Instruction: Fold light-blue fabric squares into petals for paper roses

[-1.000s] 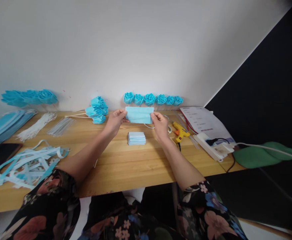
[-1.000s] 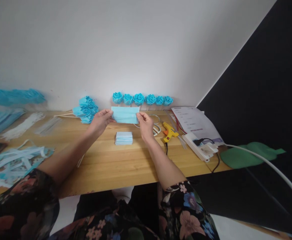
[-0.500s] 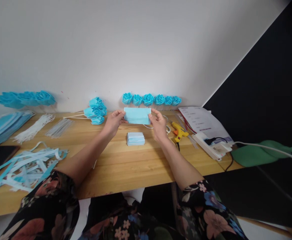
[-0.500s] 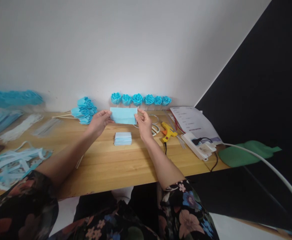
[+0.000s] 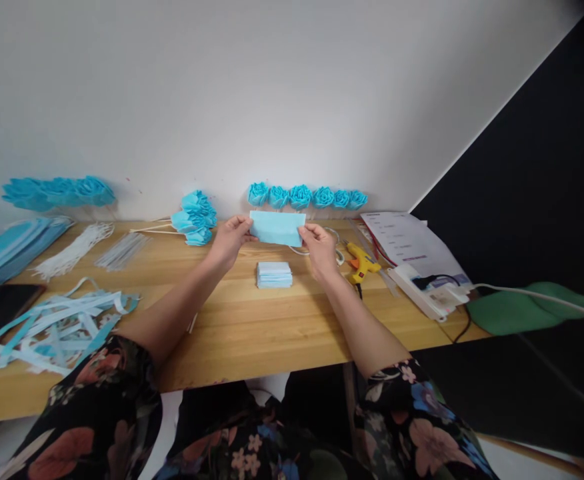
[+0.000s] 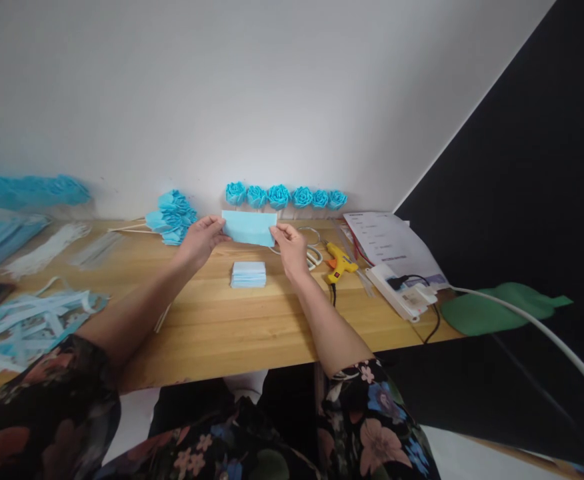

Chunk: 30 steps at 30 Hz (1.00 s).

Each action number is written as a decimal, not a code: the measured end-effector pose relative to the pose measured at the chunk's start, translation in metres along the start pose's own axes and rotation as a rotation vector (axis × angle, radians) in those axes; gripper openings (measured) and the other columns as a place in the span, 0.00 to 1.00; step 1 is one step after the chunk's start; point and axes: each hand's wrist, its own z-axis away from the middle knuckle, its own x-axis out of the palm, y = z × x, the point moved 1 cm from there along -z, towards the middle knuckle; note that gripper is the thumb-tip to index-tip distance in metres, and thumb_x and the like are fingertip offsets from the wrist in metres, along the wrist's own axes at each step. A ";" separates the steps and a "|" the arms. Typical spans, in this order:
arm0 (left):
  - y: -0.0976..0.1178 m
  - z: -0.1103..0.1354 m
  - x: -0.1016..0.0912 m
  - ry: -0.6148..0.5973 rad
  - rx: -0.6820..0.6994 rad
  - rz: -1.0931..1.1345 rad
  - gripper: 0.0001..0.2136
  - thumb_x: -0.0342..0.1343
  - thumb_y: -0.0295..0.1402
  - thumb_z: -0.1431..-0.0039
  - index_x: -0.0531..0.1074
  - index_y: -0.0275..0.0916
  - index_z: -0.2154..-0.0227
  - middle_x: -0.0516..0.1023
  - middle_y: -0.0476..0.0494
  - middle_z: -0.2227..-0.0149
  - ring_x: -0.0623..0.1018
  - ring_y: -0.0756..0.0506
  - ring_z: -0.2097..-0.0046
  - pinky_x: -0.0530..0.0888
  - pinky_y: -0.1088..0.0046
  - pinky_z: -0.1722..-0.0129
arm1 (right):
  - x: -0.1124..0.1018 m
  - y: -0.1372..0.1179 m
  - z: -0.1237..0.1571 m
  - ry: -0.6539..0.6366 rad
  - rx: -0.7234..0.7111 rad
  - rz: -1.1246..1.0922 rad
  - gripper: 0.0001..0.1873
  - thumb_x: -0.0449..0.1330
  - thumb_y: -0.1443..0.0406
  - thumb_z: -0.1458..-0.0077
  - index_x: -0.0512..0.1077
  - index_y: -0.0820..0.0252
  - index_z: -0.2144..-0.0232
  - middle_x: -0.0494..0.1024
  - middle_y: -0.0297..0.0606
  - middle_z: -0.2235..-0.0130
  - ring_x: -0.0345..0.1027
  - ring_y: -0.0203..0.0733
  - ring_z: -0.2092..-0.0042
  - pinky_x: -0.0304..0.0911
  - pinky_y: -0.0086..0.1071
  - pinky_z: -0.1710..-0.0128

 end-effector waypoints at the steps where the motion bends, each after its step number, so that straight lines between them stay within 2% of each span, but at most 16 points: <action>1: 0.000 -0.001 -0.001 0.012 0.021 -0.018 0.13 0.69 0.36 0.52 0.71 0.36 0.74 0.73 0.52 0.74 0.74 0.52 0.72 0.74 0.75 0.68 | 0.000 -0.002 0.001 0.004 -0.025 0.019 0.18 0.68 0.52 0.58 0.76 0.59 0.69 0.75 0.31 0.73 0.66 0.36 0.70 0.64 0.31 0.67; 4: 0.001 -0.002 -0.004 0.077 0.076 -0.119 0.10 0.69 0.35 0.52 0.74 0.37 0.73 0.70 0.54 0.78 0.68 0.54 0.77 0.66 0.78 0.77 | 0.000 -0.013 0.007 -0.007 -0.144 0.085 0.14 0.66 0.54 0.53 0.77 0.58 0.69 0.75 0.31 0.72 0.65 0.36 0.69 0.63 0.31 0.66; 7: 0.001 -0.003 -0.006 0.053 0.075 -0.136 0.10 0.68 0.37 0.51 0.74 0.38 0.72 0.66 0.56 0.83 0.63 0.54 0.81 0.59 0.78 0.81 | 0.000 -0.025 0.015 -0.058 -0.271 0.152 0.12 0.65 0.55 0.49 0.78 0.57 0.68 0.79 0.33 0.69 0.69 0.39 0.66 0.65 0.33 0.61; 9: 0.002 -0.003 -0.006 -0.005 0.072 -0.084 0.13 0.69 0.39 0.52 0.73 0.38 0.72 0.71 0.54 0.81 0.68 0.53 0.80 0.65 0.77 0.78 | 0.000 -0.031 0.021 -0.091 -0.328 0.211 0.11 0.64 0.55 0.47 0.78 0.56 0.68 0.80 0.35 0.68 0.71 0.42 0.64 0.66 0.35 0.59; 12: 0.004 -0.001 -0.004 -0.047 0.067 -0.023 0.16 0.70 0.42 0.53 0.71 0.37 0.71 0.79 0.48 0.73 0.78 0.50 0.71 0.75 0.73 0.66 | 0.000 -0.035 0.029 -0.189 -0.390 0.288 0.10 0.62 0.55 0.43 0.79 0.52 0.65 0.83 0.36 0.62 0.75 0.46 0.57 0.66 0.40 0.51; 14: 0.007 -0.001 -0.003 -0.052 0.044 0.005 0.17 0.70 0.43 0.52 0.70 0.37 0.71 0.80 0.45 0.71 0.81 0.47 0.66 0.76 0.69 0.59 | 0.001 -0.035 0.032 -0.287 -0.437 0.302 0.09 0.61 0.56 0.41 0.79 0.50 0.63 0.83 0.35 0.56 0.75 0.47 0.51 0.65 0.42 0.46; 18: 0.010 -0.003 -0.004 -0.053 -0.045 0.053 0.20 0.64 0.50 0.47 0.72 0.36 0.70 0.80 0.43 0.71 0.82 0.44 0.64 0.77 0.66 0.57 | 0.002 -0.033 0.032 -0.435 -0.582 0.351 0.10 0.57 0.59 0.36 0.79 0.47 0.60 0.83 0.35 0.54 0.75 0.46 0.47 0.63 0.43 0.42; 21: 0.010 -0.005 -0.007 -0.059 -0.074 0.060 0.23 0.62 0.55 0.48 0.73 0.36 0.69 0.81 0.41 0.69 0.81 0.44 0.63 0.77 0.66 0.58 | 0.003 -0.032 0.029 -0.482 -0.676 0.439 0.11 0.56 0.60 0.35 0.80 0.47 0.60 0.84 0.35 0.56 0.76 0.45 0.49 0.63 0.44 0.42; 23: 0.009 -0.006 -0.009 -0.069 -0.060 0.035 0.23 0.65 0.54 0.51 0.74 0.36 0.68 0.81 0.42 0.69 0.81 0.43 0.62 0.76 0.67 0.58 | 0.003 -0.030 0.027 -0.494 -0.755 0.502 0.12 0.55 0.60 0.34 0.80 0.49 0.61 0.84 0.36 0.57 0.77 0.44 0.52 0.65 0.45 0.43; 26: 0.007 -0.007 -0.010 -0.067 -0.047 -0.030 0.19 0.70 0.45 0.58 0.74 0.36 0.68 0.80 0.46 0.69 0.80 0.45 0.63 0.76 0.69 0.59 | 0.004 -0.028 0.026 -0.522 -0.907 0.567 0.12 0.55 0.62 0.33 0.79 0.51 0.61 0.85 0.36 0.60 0.78 0.43 0.54 0.67 0.45 0.45; 30: 0.005 -0.006 -0.010 -0.031 -0.035 -0.166 0.16 0.69 0.35 0.61 0.75 0.36 0.68 0.79 0.47 0.71 0.78 0.47 0.67 0.74 0.71 0.64 | 0.006 -0.025 0.026 -0.561 -1.017 0.619 0.15 0.52 0.65 0.32 0.79 0.51 0.58 0.85 0.36 0.61 0.78 0.42 0.56 0.68 0.44 0.47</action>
